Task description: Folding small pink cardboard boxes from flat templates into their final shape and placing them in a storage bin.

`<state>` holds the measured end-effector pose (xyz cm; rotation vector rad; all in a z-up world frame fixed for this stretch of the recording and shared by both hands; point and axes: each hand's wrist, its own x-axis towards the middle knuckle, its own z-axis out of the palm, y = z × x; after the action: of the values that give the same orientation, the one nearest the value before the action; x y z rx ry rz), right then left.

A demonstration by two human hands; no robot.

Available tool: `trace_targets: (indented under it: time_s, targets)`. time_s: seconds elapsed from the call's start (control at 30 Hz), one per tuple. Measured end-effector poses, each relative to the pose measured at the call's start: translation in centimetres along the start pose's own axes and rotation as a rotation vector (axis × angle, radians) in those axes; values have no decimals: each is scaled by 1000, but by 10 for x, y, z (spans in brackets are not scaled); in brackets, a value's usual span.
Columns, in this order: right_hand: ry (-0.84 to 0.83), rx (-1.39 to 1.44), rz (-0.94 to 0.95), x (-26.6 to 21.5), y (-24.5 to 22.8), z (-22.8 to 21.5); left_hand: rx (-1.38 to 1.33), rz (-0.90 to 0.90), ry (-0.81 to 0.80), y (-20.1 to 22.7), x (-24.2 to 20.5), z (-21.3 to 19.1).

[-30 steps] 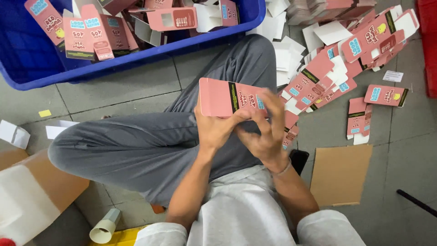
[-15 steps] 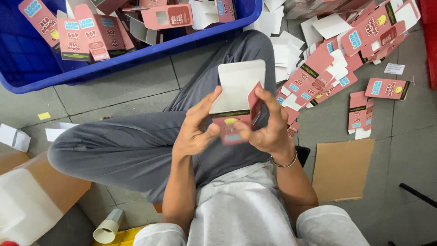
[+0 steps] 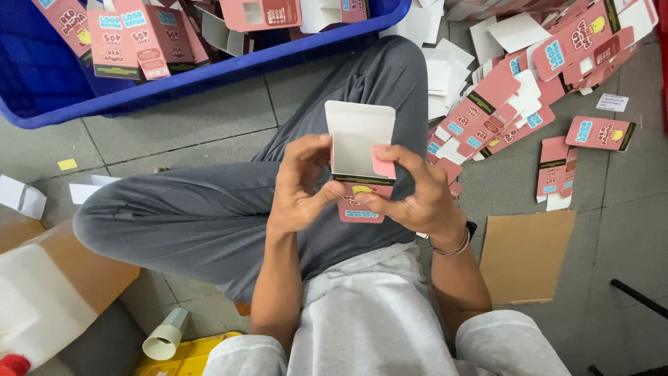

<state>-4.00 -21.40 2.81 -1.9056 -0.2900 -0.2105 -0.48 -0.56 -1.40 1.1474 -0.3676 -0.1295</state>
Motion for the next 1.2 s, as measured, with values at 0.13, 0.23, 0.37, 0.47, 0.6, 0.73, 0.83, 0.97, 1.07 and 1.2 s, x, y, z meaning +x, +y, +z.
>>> trace_targets:
  time_s: [0.13, 0.23, 0.37, 0.47, 0.6, 0.73, 0.83, 0.97, 1.07, 1.2]
  targets:
    - [20, -10, -60, 8, -1, 1, 37, -2, -43, 13, 6, 3]
    - [95, -44, -124, 6, 2, 3, 80, -1, -43, 23, 9, 8]
    - [153, -124, -153, -6, 8, 2, 146, 25, -2, 31, 10, 16]
    - [189, -80, -209, -6, 10, 5, 202, 59, 11, 39, 13, 21]
    - [189, -18, -262, 1, 5, 6, 177, 72, 16, 40, 11, 22]
    - [180, 146, -260, 2, 8, 7, 110, 128, -3, 36, 9, 23]
    - [176, 99, -272, 6, 7, 5, 168, 126, -32, 42, 13, 22]
    - [161, 28, -291, 8, 4, 4, 223, 86, 6, 44, 15, 21]
    - [146, 7, -265, 8, 1, 8, 324, 91, 45, 45, 17, 20]
    - [132, 17, -268, 7, 2, 5, 397, 93, 59, 52, 19, 21]
